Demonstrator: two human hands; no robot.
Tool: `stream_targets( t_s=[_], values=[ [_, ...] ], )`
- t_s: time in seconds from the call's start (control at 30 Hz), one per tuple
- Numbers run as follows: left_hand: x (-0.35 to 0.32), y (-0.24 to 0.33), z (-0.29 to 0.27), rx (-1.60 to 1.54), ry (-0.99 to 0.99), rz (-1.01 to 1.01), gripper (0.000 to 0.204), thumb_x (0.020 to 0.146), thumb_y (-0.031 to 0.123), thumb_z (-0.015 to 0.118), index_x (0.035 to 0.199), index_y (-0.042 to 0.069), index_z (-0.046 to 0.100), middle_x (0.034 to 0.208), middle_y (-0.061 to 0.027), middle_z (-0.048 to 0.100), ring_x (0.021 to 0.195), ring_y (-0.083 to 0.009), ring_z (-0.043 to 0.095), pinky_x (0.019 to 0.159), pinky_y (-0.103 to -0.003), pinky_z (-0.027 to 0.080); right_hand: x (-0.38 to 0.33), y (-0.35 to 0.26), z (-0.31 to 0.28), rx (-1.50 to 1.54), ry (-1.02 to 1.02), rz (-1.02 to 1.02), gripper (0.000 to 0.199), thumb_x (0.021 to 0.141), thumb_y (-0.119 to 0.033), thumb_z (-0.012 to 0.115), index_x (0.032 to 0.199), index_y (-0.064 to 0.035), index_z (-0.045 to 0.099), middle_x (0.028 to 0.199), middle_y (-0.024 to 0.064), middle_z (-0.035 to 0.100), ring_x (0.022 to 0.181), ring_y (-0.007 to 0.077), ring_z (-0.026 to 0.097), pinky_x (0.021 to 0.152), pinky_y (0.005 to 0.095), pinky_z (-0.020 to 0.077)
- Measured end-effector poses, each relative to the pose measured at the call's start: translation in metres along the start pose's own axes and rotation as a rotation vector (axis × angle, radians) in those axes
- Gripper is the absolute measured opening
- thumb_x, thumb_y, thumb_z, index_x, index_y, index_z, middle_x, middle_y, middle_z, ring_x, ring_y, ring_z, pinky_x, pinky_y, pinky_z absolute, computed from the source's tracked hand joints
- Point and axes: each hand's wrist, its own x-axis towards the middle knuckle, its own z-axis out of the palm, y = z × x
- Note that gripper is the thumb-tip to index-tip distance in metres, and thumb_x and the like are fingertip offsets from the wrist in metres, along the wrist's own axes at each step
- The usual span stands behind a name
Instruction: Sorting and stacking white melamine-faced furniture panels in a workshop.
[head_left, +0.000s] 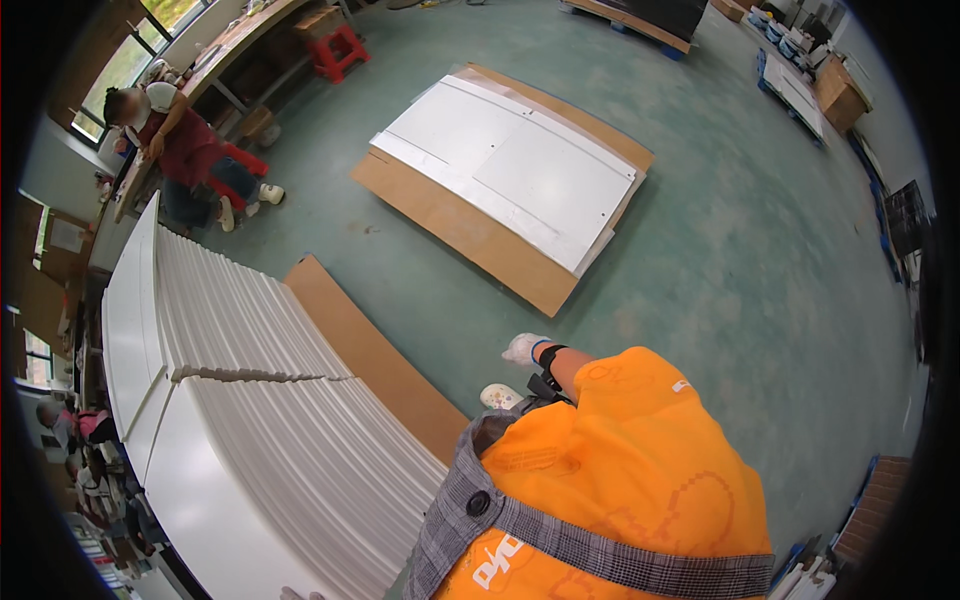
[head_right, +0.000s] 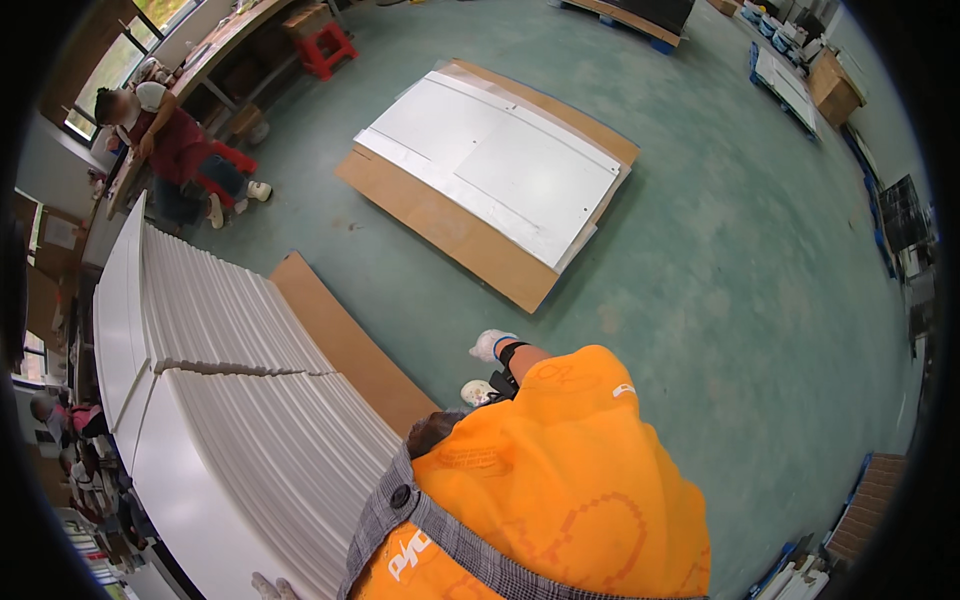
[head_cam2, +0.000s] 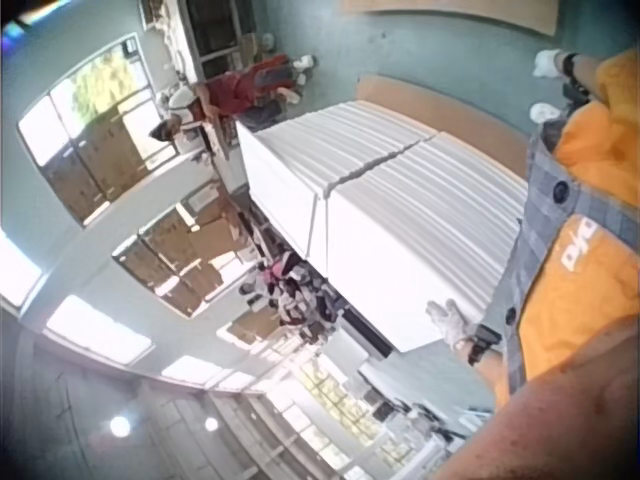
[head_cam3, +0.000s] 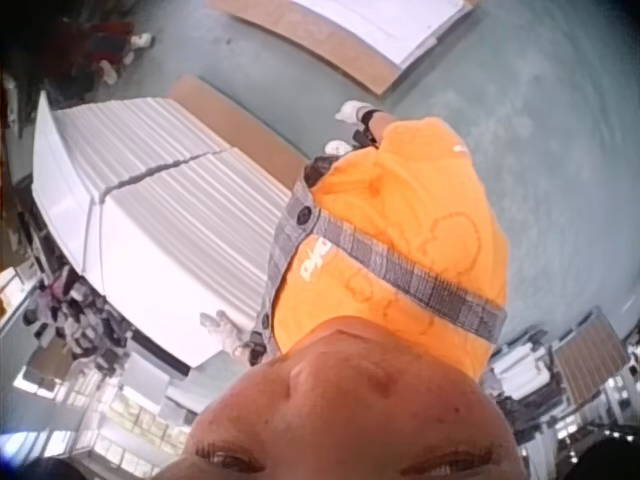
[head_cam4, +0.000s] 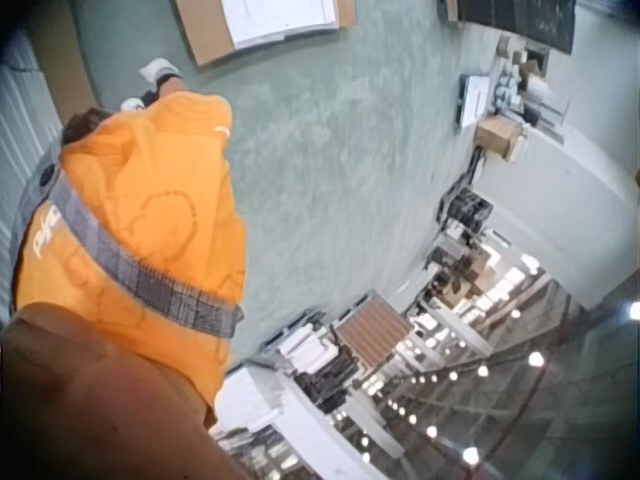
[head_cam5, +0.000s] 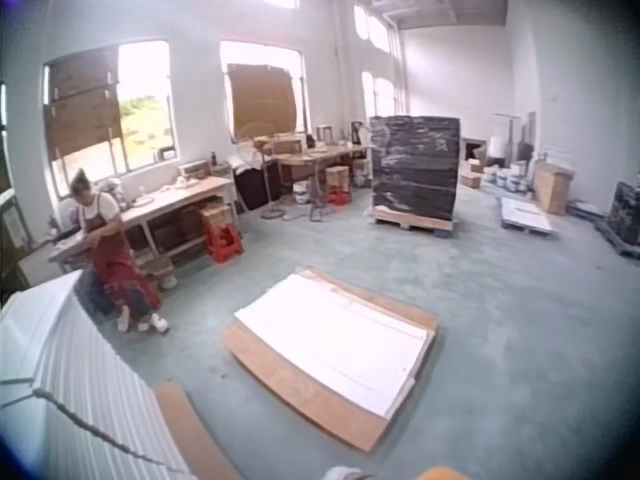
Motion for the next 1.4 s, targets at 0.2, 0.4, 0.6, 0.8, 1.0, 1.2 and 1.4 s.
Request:
stream_targets(
  t_s=[0.2,0.4,0.6,0.8,1.0,1.2,1.4],
  values=[
    [-0.009,0.006,-0.006,-0.052,0.006,0.039,0.066,0.096,0.042,0.038,0.146,0.003,0.018,0.153,-0.0172,0.014,0.142,-0.0297,0.007,0.116,-0.037,0.005,-0.007,0.015,0.019,-0.038,-0.017,0.078,0.051,0.086,-0.044,0.050,0.114,-0.0026,0.062,0.122,0.0173,0.058,0.115,0.0332,0.053,0.096,0.0412,0.0427],
    [-0.009,-0.024,0.006,-0.063,0.030,0.190,0.063,0.096,0.038,0.042,0.144,0.002,0.023,0.152,-0.0181,0.016,0.142,-0.0292,0.008,0.115,-0.037,0.005,0.007,0.028,0.054,-0.083,0.083,-0.098,0.050,0.087,-0.043,0.049,0.107,0.0003,0.064,0.115,0.0187,0.061,0.107,0.0343,0.058,0.091,0.0423,0.0444],
    [-0.036,-0.083,0.049,-0.036,0.202,0.386,0.063,0.090,0.029,0.051,0.144,0.008,0.028,0.150,-0.0164,0.024,0.139,-0.0320,0.020,0.113,-0.041,0.017,-0.076,-0.067,0.086,0.411,-0.101,-0.048,0.043,0.090,-0.038,0.049,0.103,0.0014,0.060,0.096,0.0156,0.064,0.083,0.0284,0.064,0.071,0.0379,0.0530],
    [-0.052,-0.077,0.063,0.002,0.271,0.386,0.076,0.082,0.026,0.064,0.146,0.016,0.025,0.153,-0.0138,0.018,0.140,-0.0374,0.015,0.115,-0.046,0.012,-0.184,-0.176,0.133,0.802,-0.288,-0.359,0.022,0.090,-0.025,0.052,0.096,-0.0045,0.054,0.075,0.0036,0.052,0.061,0.0126,0.049,0.054,0.0278,0.0438],
    [-0.049,-0.097,0.069,-0.040,0.332,0.384,0.075,0.081,0.024,0.064,0.146,0.018,0.027,0.153,-0.0111,0.019,0.140,-0.0334,0.016,0.115,-0.044,0.011,-0.266,-0.277,0.172,1.106,-0.697,-0.564,0.010,0.090,-0.012,0.047,0.081,-0.0091,0.047,0.065,-0.0026,0.041,0.054,0.0079,0.039,0.047,0.0257,0.0354],
    [-0.052,-0.067,0.057,-0.026,0.286,0.388,0.075,0.082,0.037,0.063,0.146,0.020,0.027,0.153,-0.0104,0.018,0.141,-0.0320,0.013,0.116,-0.042,0.008,-0.282,-0.320,0.180,1.177,-0.630,-0.508,0.022,0.092,-0.020,0.053,0.106,-0.0028,0.053,0.088,0.0087,0.058,0.074,0.0190,0.058,0.064,0.0322,0.0530],
    [-0.066,-0.074,0.047,-0.004,0.217,0.302,0.072,0.085,0.045,0.058,0.145,0.020,0.028,0.153,-0.0097,0.018,0.141,-0.0311,0.013,0.116,-0.041,0.007,-0.287,-0.364,0.192,1.059,-0.708,-0.545,0.040,0.092,-0.025,0.054,0.119,0.0044,0.049,0.105,0.0165,0.058,0.089,0.0242,0.059,0.081,0.0365,0.0521]
  ],
)
